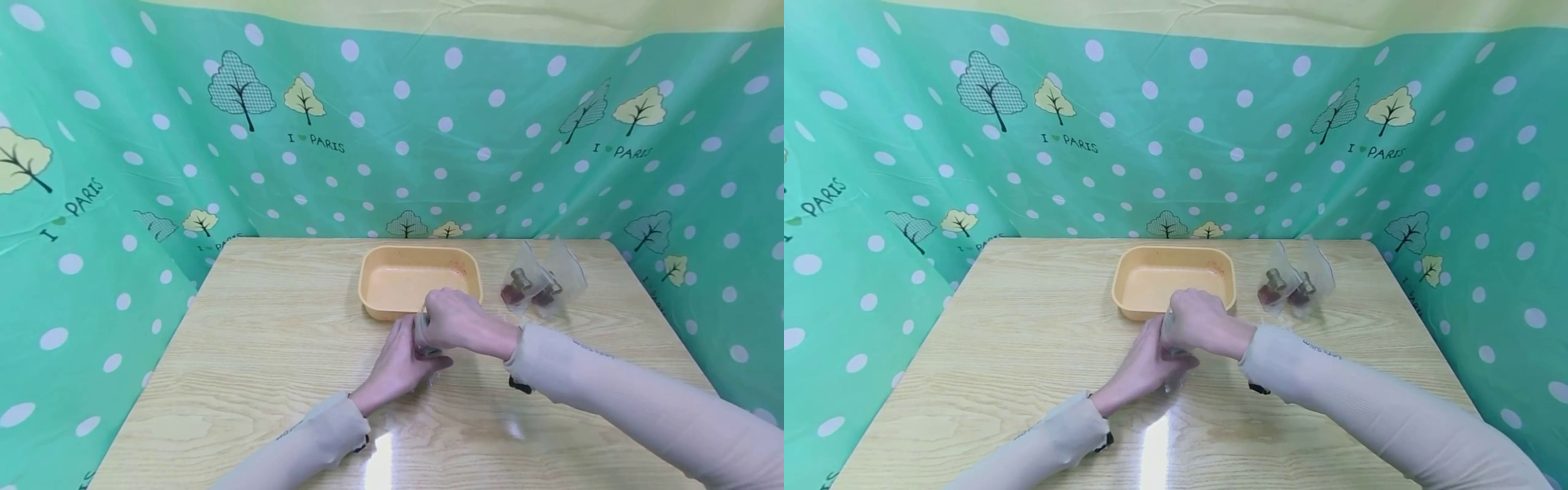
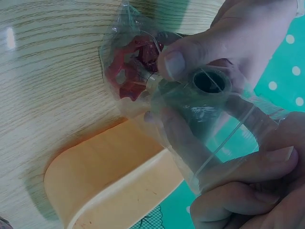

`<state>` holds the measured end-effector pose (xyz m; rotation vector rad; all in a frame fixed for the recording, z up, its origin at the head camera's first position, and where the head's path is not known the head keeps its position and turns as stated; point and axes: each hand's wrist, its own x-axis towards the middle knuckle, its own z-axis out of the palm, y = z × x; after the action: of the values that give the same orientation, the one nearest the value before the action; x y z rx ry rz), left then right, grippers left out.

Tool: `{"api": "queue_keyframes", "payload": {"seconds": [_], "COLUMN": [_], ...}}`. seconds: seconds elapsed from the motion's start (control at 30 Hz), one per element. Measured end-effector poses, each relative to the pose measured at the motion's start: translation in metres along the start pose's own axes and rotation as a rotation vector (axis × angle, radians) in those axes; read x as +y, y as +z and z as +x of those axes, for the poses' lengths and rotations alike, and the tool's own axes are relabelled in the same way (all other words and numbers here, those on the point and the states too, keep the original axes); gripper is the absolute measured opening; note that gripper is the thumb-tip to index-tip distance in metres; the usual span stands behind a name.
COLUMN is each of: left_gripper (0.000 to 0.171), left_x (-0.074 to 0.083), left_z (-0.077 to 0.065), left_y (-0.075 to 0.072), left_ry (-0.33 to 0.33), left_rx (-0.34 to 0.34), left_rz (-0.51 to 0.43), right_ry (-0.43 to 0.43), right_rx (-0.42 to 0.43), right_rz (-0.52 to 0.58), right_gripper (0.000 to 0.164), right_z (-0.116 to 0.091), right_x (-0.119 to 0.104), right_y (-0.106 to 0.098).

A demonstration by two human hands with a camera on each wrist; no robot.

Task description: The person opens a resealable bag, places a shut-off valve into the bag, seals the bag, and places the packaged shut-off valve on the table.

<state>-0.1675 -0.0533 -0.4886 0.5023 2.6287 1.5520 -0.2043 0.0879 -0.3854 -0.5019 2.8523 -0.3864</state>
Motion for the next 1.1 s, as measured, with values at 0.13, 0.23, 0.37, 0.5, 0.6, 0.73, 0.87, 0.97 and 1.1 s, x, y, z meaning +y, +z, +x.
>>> {"api": "queue_keyframes", "payload": {"seconds": [0.13, 0.23, 0.37, 0.5, 0.6, 0.73, 0.87, 0.97, 1.1], "left_gripper": [0.085, 0.084, 0.083, 0.082, 0.083, 0.085, 0.091, 0.099, 0.114], "left_x": [0.003, 0.005, 0.006, 0.006, 0.005, 0.005, 0.006, 0.007, 0.007], "left_z": [0.000, 0.001, 0.001, 0.001, 0.000, -0.001, -0.002, -0.003, -0.004], "left_y": [0.000, -0.001, -0.001, -0.001, -0.001, -0.002, -0.004, -0.007, -0.014], "left_ry": [-0.007, -0.010, -0.011, -0.010, -0.013, -0.024, -0.045, -0.040, -0.033], "left_rx": [-0.014, -0.019, -0.017, -0.014, -0.012, -0.015, -0.033, -0.061, -0.114], "left_rz": [-0.001, 0.012, 0.021, 0.008, 0.004, 0.016, 0.031, 0.056, 0.097], "right_ry": [0.015, 0.031, 0.044, 0.049, 0.050, 0.043, 0.007, -0.041, -0.112], "right_rx": [-0.003, -0.007, -0.013, -0.018, -0.014, -0.015, -0.029, -0.011, 0.030], "right_rz": [-0.004, -0.005, -0.009, -0.020, -0.033, -0.040, -0.004, 0.021, 0.075], "right_gripper": [0.025, 0.025, 0.025, 0.023, 0.025, 0.026, 0.025, 0.028, 0.028], "right_z": [0.000, 0.000, 0.000, 0.000, 0.000, -0.001, -0.005, -0.011, -0.023], "right_x": [-0.001, -0.001, -0.002, -0.003, -0.003, -0.003, -0.003, -0.003, -0.001], "right_y": [0.001, 0.002, 0.003, 0.004, 0.005, 0.006, 0.001, -0.007, -0.019]}}
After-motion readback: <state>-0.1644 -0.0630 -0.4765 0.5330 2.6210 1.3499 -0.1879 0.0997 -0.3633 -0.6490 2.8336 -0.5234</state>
